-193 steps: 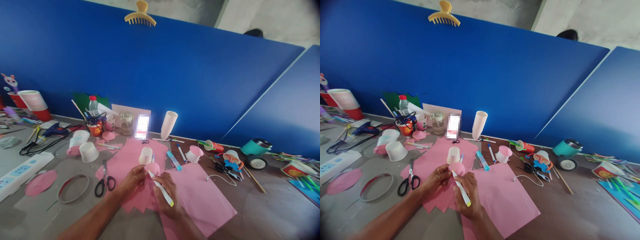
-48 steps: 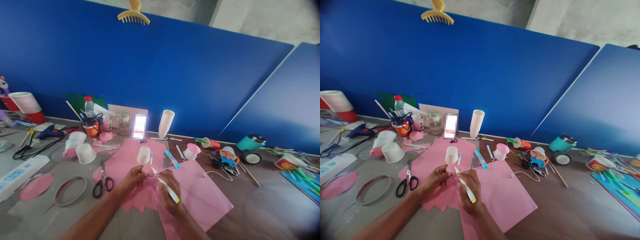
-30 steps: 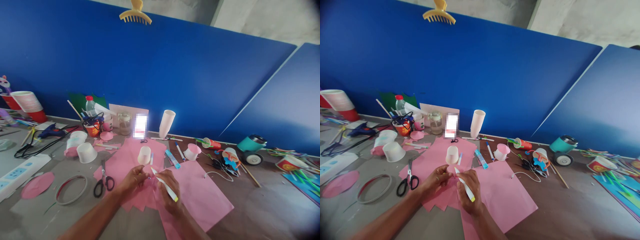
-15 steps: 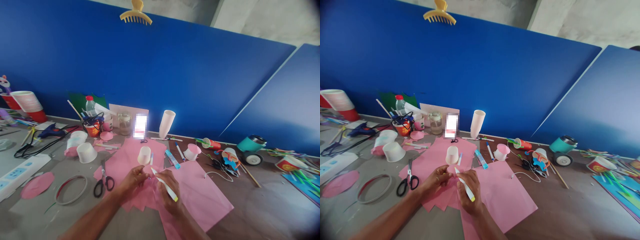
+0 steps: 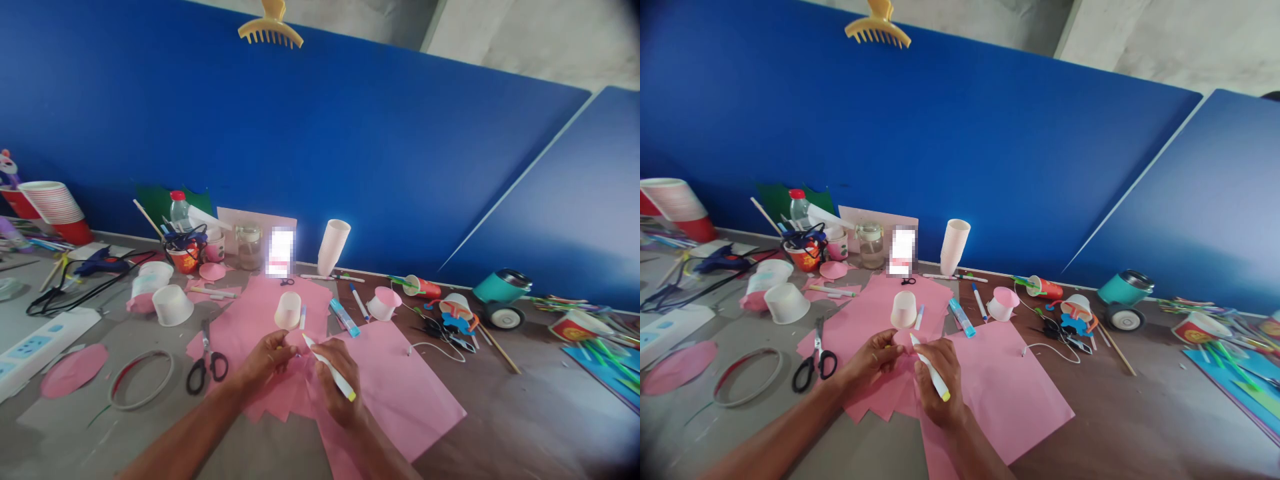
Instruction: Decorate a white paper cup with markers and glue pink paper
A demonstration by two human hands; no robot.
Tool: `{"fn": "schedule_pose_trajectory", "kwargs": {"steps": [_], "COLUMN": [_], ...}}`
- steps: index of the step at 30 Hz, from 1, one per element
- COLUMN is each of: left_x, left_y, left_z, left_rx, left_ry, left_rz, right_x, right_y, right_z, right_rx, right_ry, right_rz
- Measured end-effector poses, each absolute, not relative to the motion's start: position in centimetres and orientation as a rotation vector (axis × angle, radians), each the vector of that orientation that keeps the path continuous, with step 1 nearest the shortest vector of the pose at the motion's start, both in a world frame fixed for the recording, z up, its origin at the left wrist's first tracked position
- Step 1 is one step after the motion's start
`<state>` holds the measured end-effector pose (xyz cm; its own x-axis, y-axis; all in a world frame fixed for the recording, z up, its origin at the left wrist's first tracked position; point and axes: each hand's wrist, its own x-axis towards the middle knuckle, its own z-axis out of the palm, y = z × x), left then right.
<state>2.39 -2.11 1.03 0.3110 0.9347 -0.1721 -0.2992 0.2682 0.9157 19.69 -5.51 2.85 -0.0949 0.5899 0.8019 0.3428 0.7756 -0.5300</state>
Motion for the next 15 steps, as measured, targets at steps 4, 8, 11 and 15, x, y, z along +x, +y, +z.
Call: {"fn": "schedule_pose_trajectory", "kwargs": {"steps": [4,8,11,15], "left_x": [2.39,2.33,2.36,2.41], "left_y": [-2.17,-2.18,-2.27,-2.34], "left_z": [1.36,1.40,1.51,1.64], "left_rx": [0.941,0.958,0.943,0.943], "left_ry": [0.865,0.837,0.816,0.824], "left_rz": [0.993,0.982,0.985,0.983], "right_x": [19.68,19.71,19.72,19.63], "right_y": [-5.48,-5.54,-5.59,-5.66], "right_z": [2.75,2.73,2.84,3.11], "right_rx": [-0.767,-0.786,-0.789,-0.786], "right_ry": [-1.706,-1.712,-1.716,-1.714], "right_rz": [0.244,0.238,0.231,0.243]}}
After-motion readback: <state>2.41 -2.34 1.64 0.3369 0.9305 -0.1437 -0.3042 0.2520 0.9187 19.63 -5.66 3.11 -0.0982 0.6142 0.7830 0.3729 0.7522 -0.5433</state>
